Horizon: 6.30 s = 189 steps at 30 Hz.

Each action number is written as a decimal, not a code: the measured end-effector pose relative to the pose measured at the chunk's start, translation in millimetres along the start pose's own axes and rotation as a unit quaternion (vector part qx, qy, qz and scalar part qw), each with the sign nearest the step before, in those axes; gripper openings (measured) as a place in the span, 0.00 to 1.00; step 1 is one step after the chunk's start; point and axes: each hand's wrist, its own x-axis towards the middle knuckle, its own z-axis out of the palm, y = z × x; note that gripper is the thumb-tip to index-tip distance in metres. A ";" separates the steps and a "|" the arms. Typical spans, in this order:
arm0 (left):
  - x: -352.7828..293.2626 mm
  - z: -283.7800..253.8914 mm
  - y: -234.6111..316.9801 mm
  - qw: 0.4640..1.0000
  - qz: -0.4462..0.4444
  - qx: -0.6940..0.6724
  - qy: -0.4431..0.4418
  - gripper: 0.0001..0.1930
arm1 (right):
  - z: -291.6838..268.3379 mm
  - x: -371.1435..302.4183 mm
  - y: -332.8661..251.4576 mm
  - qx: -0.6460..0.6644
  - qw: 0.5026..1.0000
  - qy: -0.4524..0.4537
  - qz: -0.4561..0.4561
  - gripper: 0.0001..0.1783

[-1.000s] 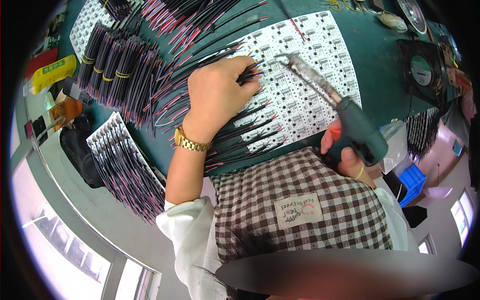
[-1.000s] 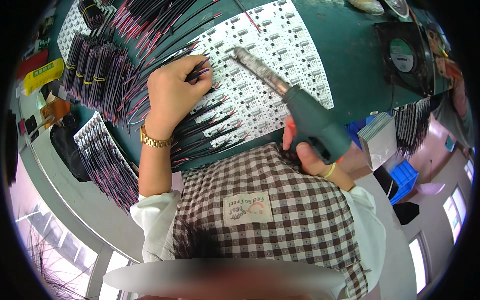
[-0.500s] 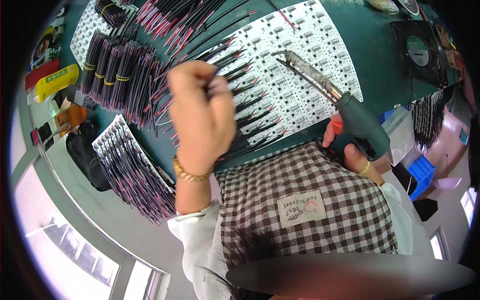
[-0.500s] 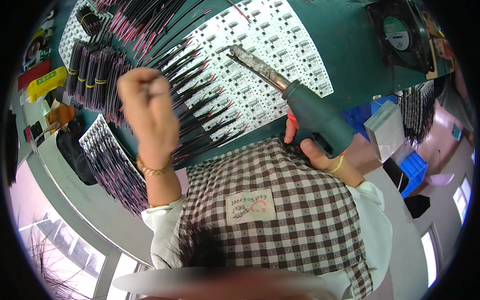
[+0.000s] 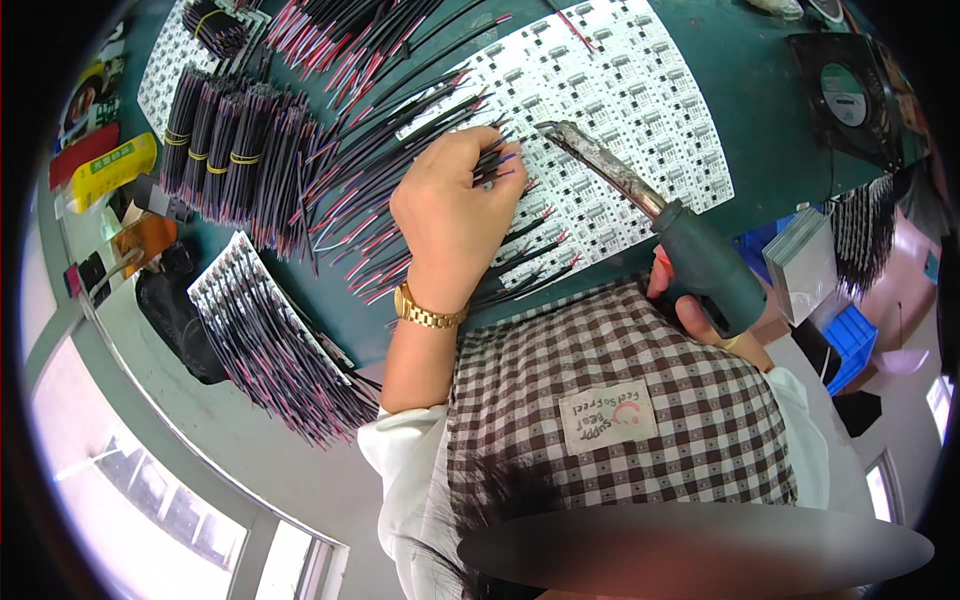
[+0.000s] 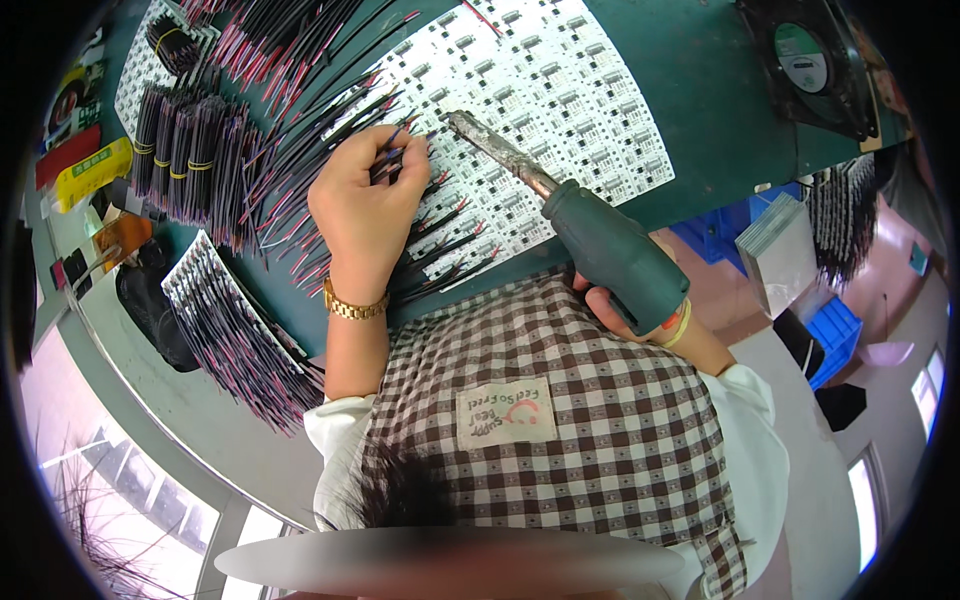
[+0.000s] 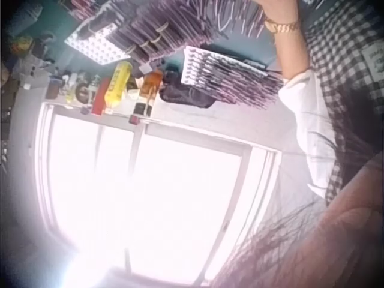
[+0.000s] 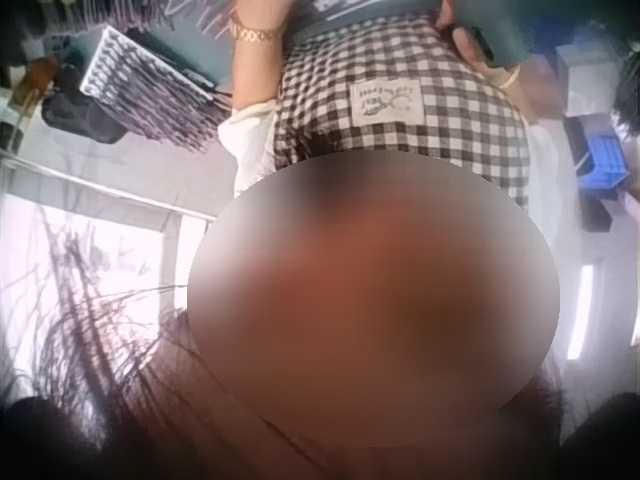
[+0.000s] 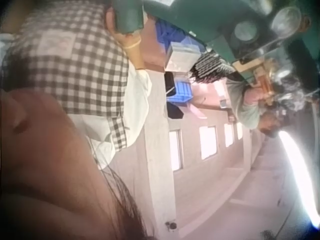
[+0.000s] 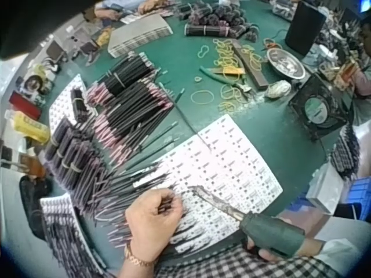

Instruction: The person solders multiple sets of black and red wires onto points on a large array of circuit boards using a soldering iron and solder.

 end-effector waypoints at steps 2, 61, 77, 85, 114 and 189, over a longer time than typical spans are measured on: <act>-2.1 0.7 -3.4 0.999 0.033 0.020 0.017 0.07 | 0.7 1.9 2.2 0.001 1.000 0.004 0.001 0.39; 8.7 -12.4 -11.4 0.994 0.082 0.039 -0.063 0.08 | -5.6 1.5 12.3 -0.077 0.990 -0.014 -0.114 0.21; -26.2 -45.2 11.0 0.982 0.139 -0.125 0.026 0.11 | 12.3 -2.0 4.7 0.242 0.884 0.164 0.366 0.12; -28.3 -1.3 9.2 0.999 0.042 -0.026 0.010 0.06 | 0.7 -13.4 7.8 -0.022 0.992 -0.027 -0.119 0.21; -28.5 -4.4 -4.8 0.996 -0.029 -0.082 -0.015 0.03 | -5.5 -7.5 2.2 0.053 0.992 -0.077 -0.086 0.26; -21.4 4.4 3.6 0.998 -0.014 0.058 -0.003 0.06 | 6.4 -14.9 15.4 -0.084 0.994 -0.047 -0.041 0.23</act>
